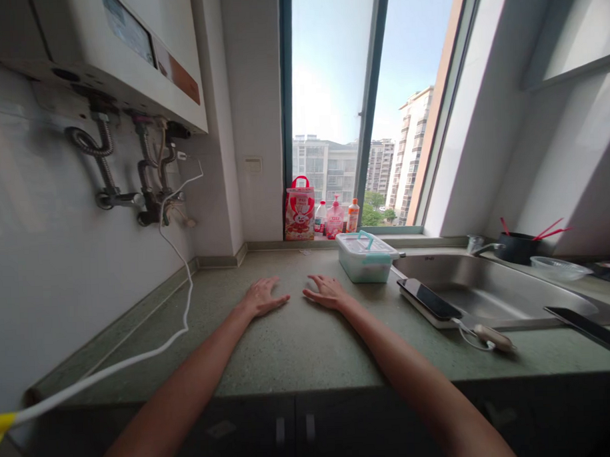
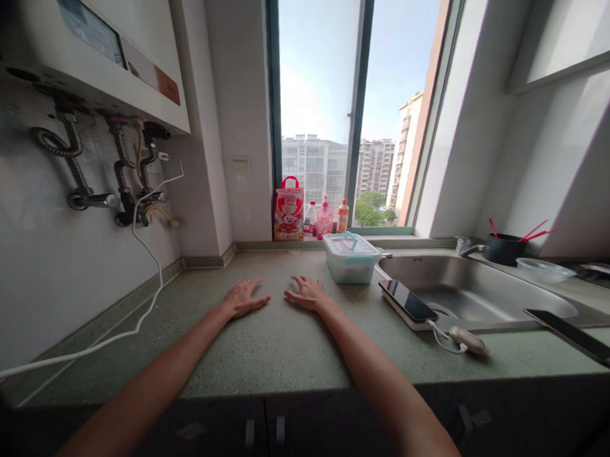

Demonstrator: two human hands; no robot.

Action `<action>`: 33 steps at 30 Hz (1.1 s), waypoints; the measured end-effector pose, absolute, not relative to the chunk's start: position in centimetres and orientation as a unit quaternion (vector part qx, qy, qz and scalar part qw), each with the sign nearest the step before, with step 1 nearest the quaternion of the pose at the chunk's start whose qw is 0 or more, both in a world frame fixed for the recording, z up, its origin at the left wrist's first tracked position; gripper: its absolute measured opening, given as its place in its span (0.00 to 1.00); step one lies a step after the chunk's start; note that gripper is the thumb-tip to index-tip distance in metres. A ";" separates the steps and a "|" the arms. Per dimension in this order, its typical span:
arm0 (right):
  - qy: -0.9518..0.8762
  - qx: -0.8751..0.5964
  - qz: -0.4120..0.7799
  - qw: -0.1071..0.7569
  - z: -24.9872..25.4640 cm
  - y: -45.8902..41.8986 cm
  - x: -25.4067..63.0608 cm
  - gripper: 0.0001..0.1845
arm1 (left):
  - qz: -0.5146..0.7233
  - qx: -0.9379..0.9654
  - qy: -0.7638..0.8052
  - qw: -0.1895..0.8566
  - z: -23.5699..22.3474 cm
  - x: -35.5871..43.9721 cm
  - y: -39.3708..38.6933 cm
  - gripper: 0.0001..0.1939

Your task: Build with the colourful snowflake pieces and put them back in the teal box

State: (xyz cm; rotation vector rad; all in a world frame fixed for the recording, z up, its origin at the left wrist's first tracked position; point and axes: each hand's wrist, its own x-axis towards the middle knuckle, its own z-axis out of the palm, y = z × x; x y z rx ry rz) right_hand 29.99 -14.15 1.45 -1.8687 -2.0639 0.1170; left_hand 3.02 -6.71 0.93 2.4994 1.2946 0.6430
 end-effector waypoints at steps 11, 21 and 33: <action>-0.722 -0.640 -0.159 0.210 3.6 -14.9 29.8 0.33 | 0.213 0.846 0.482 0.083 1.1 3.0 -6.8 0.53; -0.492 -0.759 -0.244 0.350 5.3 -16.1 38.1 0.26 | 0.220 0.846 0.473 0.111 0.8 2.7 -5.9 0.54; -0.762 -0.405 -0.044 0.503 5.8 -15.1 31.8 0.08 | 0.554 0.564 0.297 0.535 2.6 -0.9 -3.2 0.48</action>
